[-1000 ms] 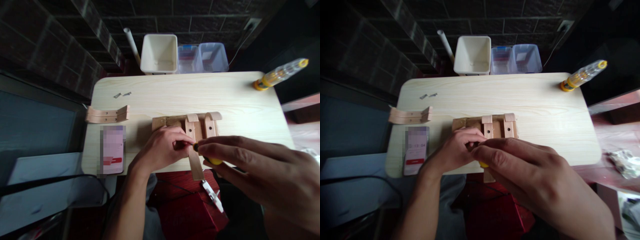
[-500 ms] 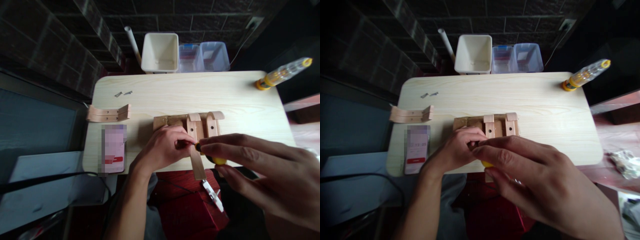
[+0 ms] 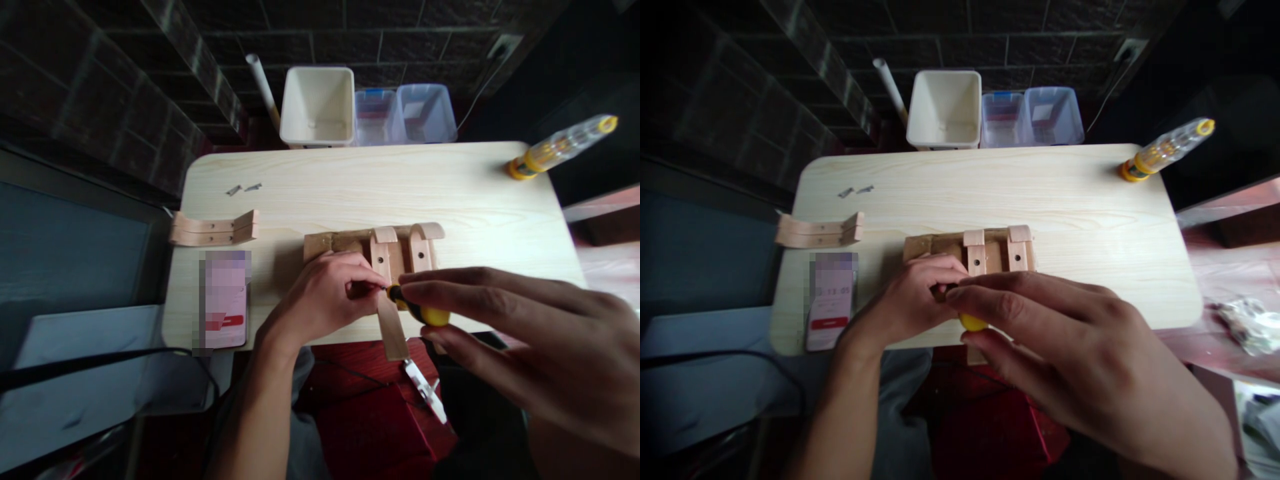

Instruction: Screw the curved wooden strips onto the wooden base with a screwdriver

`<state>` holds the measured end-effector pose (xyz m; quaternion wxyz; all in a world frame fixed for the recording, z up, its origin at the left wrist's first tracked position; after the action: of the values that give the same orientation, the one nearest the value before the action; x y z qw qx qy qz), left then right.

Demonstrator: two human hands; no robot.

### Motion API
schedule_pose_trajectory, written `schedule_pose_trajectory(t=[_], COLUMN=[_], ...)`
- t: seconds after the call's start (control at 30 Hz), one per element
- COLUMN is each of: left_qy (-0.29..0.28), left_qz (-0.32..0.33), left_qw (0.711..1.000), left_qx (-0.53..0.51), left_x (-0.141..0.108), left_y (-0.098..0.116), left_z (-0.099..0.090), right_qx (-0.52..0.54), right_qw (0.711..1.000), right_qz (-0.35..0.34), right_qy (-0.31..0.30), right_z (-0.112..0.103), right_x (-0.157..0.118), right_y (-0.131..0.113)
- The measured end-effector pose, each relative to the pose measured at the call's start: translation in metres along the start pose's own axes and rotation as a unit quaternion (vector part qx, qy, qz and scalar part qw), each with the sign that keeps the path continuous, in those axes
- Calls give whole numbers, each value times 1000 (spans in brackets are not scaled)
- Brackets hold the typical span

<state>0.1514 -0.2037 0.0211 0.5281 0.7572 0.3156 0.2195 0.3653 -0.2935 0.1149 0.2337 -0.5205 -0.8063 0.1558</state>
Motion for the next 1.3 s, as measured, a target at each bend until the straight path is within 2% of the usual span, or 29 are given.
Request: schedule_pose_trajectory(t=[0.1,0.37,0.53,0.67,0.93,1.3], left_qy=[6,-1,-5,-1,8,0], left_qz=[1,3,-6,0,-4,-2], left_qw=[1000,1000,1000,1000,1000,1000], left_qx=[1,-5,-3,-5,2,-3], left_x=[0,0,0,0,1,0], left_y=[-1,-1,-1,-1,1,-1], left_z=[0,1,0,0,0,0], right_qx=[-17,23,7,47,101,81], right_qw=[1000,1000,1000,999,995,996], right_qz=[-18,4,3,13,-19,-35], right_qy=[5,-8,-13,-14,-13,-9], right_z=[-1,1,2,6,9,6], right_x=[4,4,6,8,11,10], right_y=[0,-1,-1,-1,5,5])
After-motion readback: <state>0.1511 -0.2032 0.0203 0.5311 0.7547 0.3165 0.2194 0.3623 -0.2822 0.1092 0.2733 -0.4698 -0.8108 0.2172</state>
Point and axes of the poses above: each hand's wrist, its own x-axis towards the middle knuckle, its own z-axis out of the palm, y = z × x, the point moved 1 cm from there along x, towards the middle knuckle, and after that the axes turned 11 degrees about -x, right-handed, at the moved point
